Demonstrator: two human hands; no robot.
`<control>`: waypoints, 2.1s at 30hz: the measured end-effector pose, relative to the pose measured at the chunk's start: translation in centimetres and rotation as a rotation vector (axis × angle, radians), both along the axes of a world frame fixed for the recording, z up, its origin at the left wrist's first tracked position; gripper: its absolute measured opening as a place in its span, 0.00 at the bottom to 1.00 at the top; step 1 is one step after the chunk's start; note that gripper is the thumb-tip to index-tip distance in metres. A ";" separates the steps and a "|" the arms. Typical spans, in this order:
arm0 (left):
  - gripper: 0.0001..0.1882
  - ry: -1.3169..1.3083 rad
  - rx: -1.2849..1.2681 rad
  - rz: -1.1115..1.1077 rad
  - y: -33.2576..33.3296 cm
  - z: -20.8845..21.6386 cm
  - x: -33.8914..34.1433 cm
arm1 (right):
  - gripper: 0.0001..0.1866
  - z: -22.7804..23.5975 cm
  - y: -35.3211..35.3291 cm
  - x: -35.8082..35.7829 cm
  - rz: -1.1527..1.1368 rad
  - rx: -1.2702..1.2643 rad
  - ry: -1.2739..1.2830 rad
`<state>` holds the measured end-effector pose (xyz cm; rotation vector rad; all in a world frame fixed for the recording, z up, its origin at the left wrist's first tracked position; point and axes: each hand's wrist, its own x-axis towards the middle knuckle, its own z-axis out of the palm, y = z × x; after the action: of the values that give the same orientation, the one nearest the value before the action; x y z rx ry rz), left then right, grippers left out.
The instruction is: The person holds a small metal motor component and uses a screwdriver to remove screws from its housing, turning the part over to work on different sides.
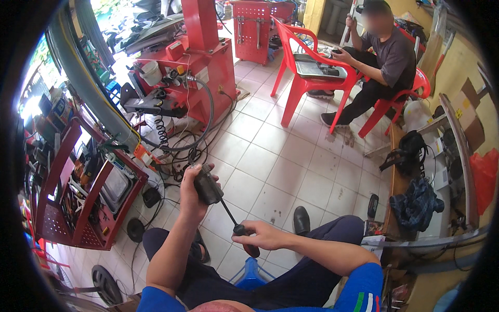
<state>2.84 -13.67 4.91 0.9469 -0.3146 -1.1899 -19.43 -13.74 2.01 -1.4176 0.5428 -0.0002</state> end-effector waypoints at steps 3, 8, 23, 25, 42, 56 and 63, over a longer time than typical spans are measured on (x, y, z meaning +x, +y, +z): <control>0.19 0.017 -0.053 -0.013 -0.2 0.1 -0.4 | 0.22 -2.6 1.2 0.3 -0.221 0.073 -0.109; 0.19 0.032 -0.097 -0.017 0.0 0.0 -0.6 | 0.18 -0.5 0.2 0.3 -0.110 0.280 0.087; 0.19 -0.061 -0.020 -0.024 -0.2 0.2 -1.1 | 0.13 1.4 0.5 0.0 -0.102 0.312 -0.025; 0.18 -0.064 0.048 -0.026 -0.2 0.1 -0.6 | 0.14 0.8 0.2 -0.1 -0.099 0.367 -0.079; 0.20 -0.079 0.005 -0.091 -0.5 -0.4 -0.3 | 0.09 1.4 -0.2 -0.3 -0.032 0.359 0.064; 0.22 0.086 -0.019 -0.027 -0.2 -0.8 1.7 | 0.13 1.8 -1.4 -0.1 -0.214 0.199 -0.016; 0.24 0.286 -0.178 -0.067 -0.7 1.1 1.7 | 0.13 2.1 -0.8 -0.8 -0.326 0.358 -0.174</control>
<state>4.53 -14.35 5.96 0.6062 -0.2191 -1.3169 -20.28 -14.50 4.12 -0.9599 0.5911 -0.2721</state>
